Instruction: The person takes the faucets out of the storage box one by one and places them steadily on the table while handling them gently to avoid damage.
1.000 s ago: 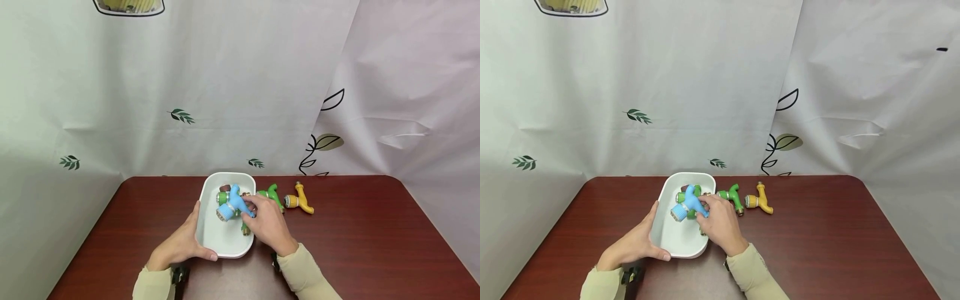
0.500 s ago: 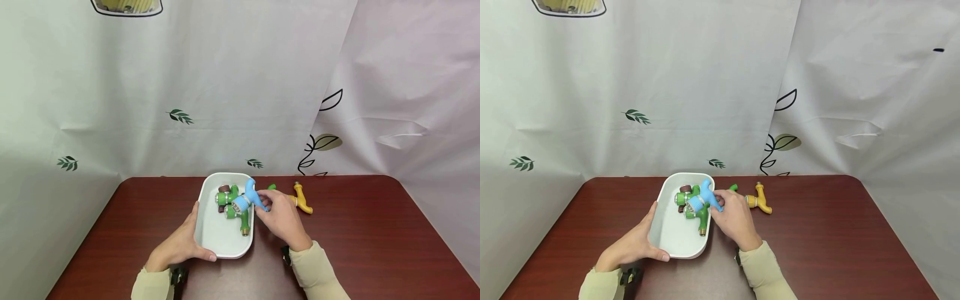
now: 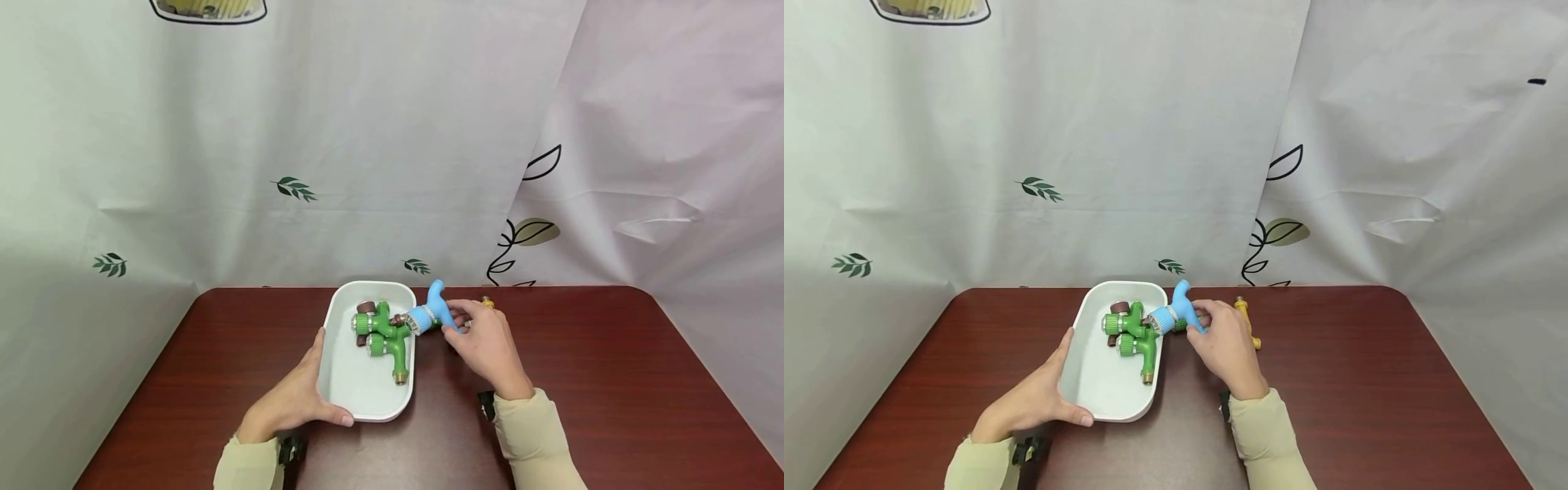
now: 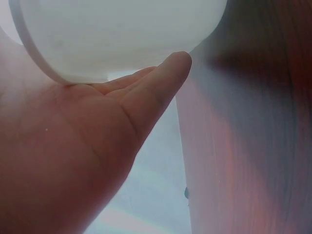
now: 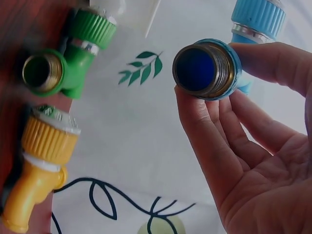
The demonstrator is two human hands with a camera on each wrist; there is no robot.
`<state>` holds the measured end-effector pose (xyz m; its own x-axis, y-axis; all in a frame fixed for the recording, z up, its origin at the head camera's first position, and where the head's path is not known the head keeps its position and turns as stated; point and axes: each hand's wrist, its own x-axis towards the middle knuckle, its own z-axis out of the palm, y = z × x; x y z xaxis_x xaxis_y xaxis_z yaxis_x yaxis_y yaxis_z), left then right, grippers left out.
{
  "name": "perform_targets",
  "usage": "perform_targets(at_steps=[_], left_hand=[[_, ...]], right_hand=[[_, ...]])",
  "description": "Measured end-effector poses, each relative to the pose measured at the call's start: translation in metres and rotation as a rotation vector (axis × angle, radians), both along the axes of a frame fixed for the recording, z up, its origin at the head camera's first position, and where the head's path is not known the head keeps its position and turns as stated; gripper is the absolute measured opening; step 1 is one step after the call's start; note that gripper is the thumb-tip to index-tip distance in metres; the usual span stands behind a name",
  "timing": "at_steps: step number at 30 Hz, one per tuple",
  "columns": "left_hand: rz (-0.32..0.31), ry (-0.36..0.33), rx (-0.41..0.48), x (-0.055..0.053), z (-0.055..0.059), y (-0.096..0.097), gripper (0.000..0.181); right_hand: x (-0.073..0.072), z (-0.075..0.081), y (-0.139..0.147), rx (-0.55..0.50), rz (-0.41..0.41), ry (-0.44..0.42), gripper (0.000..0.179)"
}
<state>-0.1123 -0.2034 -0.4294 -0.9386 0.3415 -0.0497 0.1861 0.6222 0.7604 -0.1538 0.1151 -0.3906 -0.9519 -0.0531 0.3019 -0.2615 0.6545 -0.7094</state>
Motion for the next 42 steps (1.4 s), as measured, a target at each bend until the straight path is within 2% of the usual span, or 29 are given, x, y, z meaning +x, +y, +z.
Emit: perform_targets(at_steps=[10,16,22,27,34,42], left_hand=[[-0.005,0.003,0.008,-0.001,0.001,0.001,0.157],[-0.006,-0.003,0.005,-0.001,-0.001,0.001,0.157],[-0.014,0.013,0.003,0.000,-0.002,0.001,0.157],[-0.008,0.000,-0.005,-0.001,0.001,0.001,0.157],[-0.010,0.020,-0.001,-0.001,0.000,0.000,0.156],[-0.012,0.026,0.001,0.000,0.000,-0.001,0.156]], right_hand=[[-0.006,0.000,0.026,-0.006,-0.030,-0.049,0.031],[-0.007,0.000,0.042,0.033,-0.064,-0.068,0.033],[-0.007,0.000,0.053,0.041,-0.075,-0.080,0.032],[-0.009,0.001,0.061,0.041,-0.087,-0.094,0.032],[-0.012,0.004,0.068,0.051,-0.102,-0.146,0.034],[-0.012,0.002,0.075,0.069,-0.108,-0.113,0.032]])
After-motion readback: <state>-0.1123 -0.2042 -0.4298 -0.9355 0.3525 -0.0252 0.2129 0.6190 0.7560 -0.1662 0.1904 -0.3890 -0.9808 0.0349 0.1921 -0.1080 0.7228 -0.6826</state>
